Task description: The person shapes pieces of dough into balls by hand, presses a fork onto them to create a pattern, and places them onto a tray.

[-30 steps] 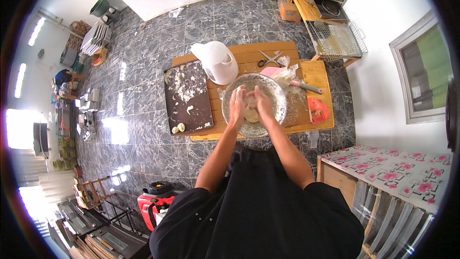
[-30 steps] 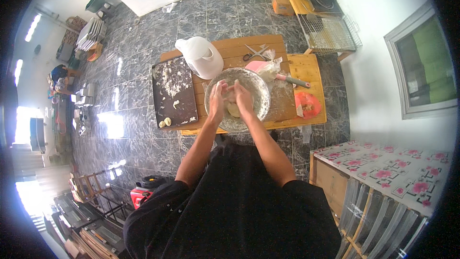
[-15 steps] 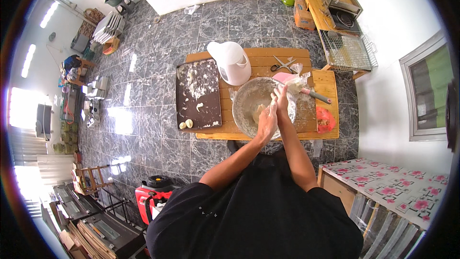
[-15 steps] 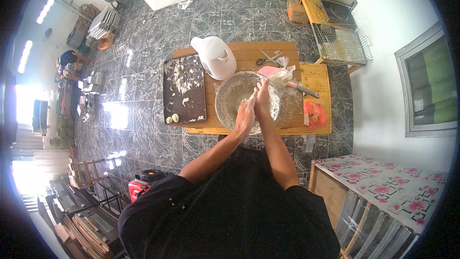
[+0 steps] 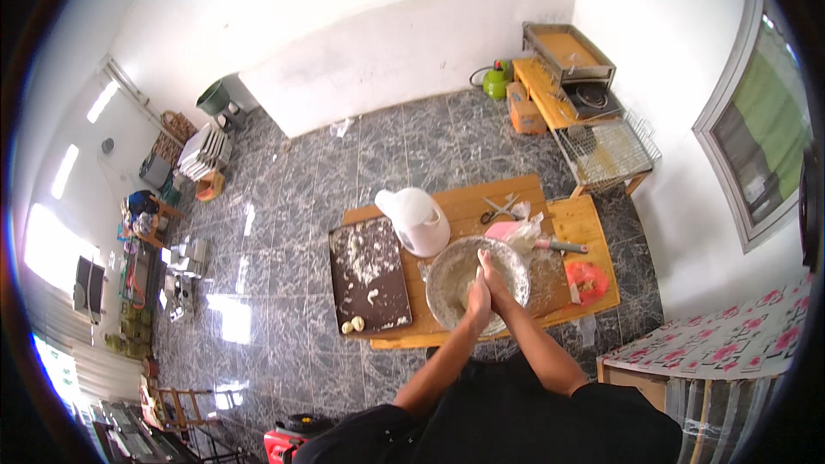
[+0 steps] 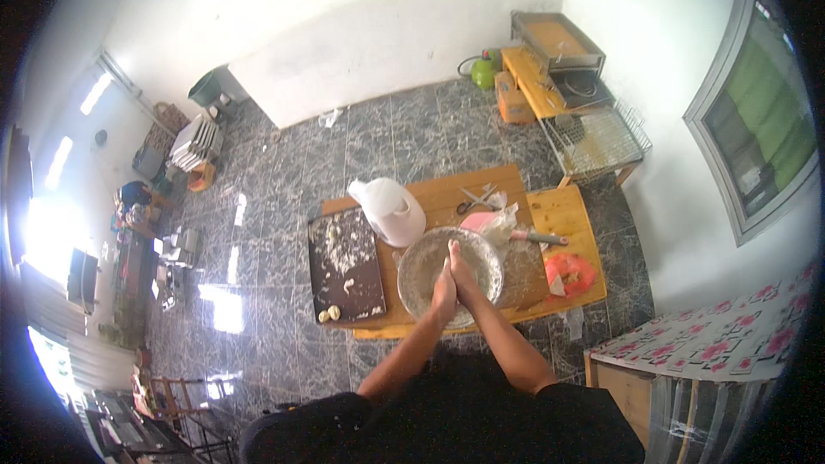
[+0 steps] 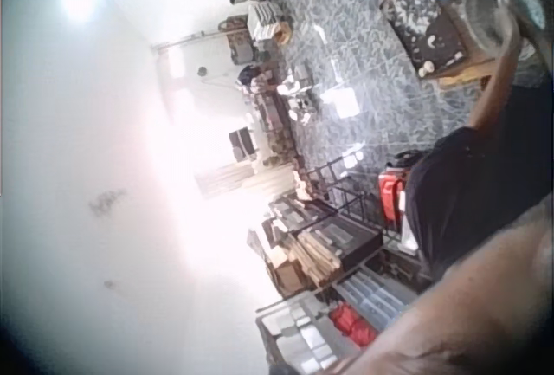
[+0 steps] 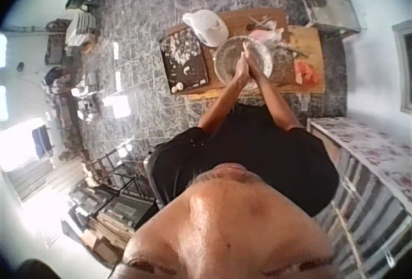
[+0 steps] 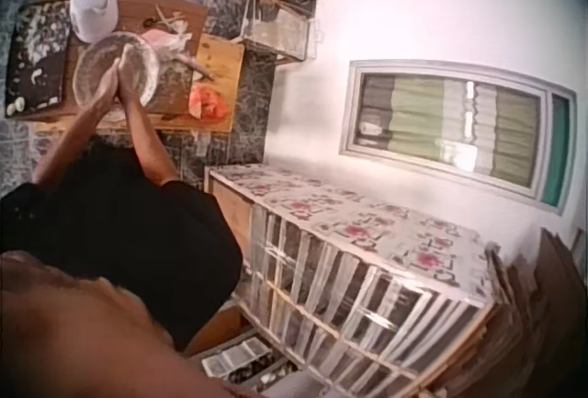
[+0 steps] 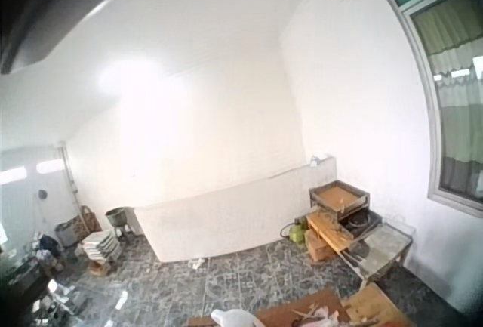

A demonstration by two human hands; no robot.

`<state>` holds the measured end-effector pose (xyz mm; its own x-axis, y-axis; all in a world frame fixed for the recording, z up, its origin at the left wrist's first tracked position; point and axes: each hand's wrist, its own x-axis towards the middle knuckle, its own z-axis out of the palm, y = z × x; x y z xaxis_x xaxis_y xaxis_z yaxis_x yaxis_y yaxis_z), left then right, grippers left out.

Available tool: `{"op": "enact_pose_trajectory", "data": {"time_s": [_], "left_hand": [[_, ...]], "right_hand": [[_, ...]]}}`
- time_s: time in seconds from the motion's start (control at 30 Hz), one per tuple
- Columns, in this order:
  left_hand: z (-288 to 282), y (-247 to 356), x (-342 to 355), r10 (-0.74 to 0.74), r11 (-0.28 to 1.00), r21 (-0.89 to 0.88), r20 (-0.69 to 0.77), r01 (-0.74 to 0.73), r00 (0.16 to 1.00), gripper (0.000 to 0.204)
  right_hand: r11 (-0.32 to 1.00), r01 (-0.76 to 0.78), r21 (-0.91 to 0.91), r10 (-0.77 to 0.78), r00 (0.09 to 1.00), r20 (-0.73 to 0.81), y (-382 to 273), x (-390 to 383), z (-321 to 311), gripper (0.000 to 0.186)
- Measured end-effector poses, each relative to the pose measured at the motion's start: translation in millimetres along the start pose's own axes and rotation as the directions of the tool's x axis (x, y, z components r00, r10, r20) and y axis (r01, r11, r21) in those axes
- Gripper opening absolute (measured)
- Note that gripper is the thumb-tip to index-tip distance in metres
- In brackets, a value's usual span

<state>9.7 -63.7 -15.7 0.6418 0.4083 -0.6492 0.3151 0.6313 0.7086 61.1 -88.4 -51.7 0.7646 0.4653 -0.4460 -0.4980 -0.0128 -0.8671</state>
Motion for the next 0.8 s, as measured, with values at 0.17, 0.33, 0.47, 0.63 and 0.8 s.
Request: {"op": "enact_pose_trajectory", "data": {"time_s": [0.17, 0.33, 0.47, 0.63, 0.8], "left_hand": [[-2, -23, -16, 0.227, 0.967, 0.1, 0.082, -0.234, 0.971, 0.041], [-26, -27, 4, 0.54, 0.708, 0.447, 0.157, -0.547, 0.827, 0.03], [-33, -9, -9, 0.501, 0.816, 0.296, 0.064, -0.496, 0.863, 0.024], [-59, -17, 25, 0.389, 0.903, 0.177, 0.043, -0.39, 0.92, 0.022], [-62, -14, 36, 0.275, 0.941, 0.132, 0.239, -0.312, 0.931, 0.039]], "right_hand": [[0.963, 0.249, -0.104, -0.257, 0.964, -0.074, 55, 64, -29, 0.055], [0.954, 0.289, -0.081, -0.298, 0.945, -0.133, 49, 77, -26, 0.031], [0.997, 0.005, 0.082, -0.01, 0.998, 0.06, 12, 38, -14, 0.043], [0.985, -0.171, 0.034, 0.154, 0.946, 0.286, -2, 15, -21, 0.056], [0.957, -0.273, 0.093, 0.232, 0.921, 0.312, 6, 13, -16, 0.059]]}}
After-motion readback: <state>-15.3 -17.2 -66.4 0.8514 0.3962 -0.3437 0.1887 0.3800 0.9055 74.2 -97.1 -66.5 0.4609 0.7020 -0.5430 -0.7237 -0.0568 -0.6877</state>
